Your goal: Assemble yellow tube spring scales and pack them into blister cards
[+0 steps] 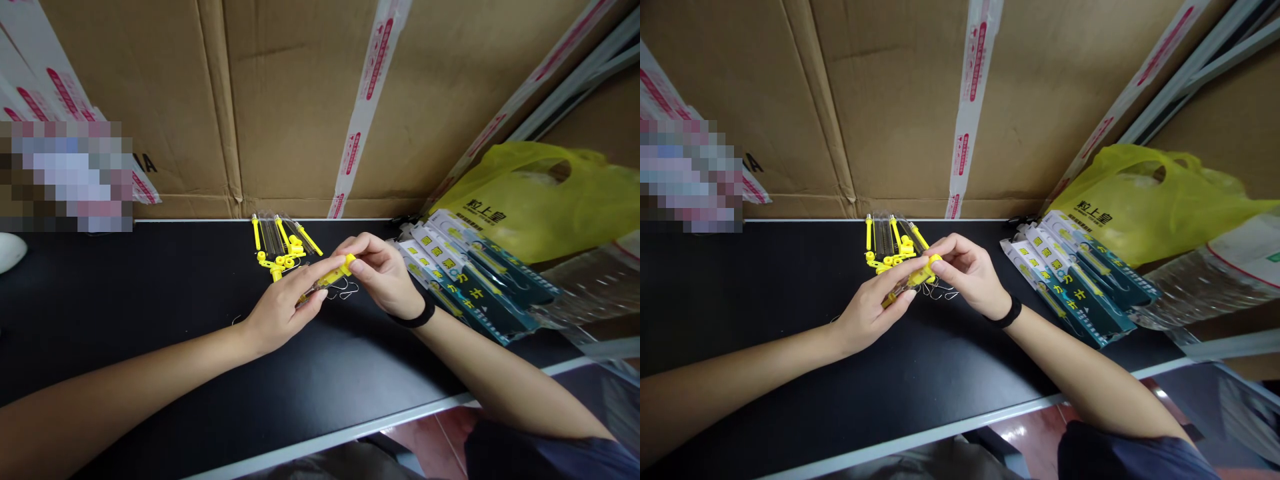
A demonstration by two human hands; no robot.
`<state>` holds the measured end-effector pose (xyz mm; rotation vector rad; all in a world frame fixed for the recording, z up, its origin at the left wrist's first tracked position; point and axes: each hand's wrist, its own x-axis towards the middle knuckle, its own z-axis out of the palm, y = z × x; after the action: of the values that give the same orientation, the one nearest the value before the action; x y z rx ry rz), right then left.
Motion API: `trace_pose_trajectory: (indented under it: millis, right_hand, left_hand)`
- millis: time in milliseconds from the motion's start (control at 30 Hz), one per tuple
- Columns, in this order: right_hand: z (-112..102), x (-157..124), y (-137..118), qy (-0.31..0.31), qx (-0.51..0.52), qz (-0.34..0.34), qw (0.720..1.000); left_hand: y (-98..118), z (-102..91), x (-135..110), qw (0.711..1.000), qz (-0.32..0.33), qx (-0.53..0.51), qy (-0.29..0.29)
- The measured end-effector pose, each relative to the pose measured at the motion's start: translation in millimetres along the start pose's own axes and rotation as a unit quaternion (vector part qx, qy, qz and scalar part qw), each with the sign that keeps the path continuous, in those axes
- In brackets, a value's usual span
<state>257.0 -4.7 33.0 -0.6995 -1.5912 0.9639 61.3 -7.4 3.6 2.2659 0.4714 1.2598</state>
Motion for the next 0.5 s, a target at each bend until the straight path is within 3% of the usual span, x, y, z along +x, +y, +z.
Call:
trace_pose_trajectory:
  millis: [267,500]
  right_hand:
    - [10.6,-2.7,-3.0,0.041,0.015,-0.016,0.999]
    - [11.3,-11.5,-7.6,-0.004,-0.010,-0.045,0.999]
  left_hand:
    - [0.3,0.4,-1.1,1.000,0.005,0.002,-0.011]
    - [-0.7,-2.0,-4.2,0.999,0.033,0.030,-0.002]
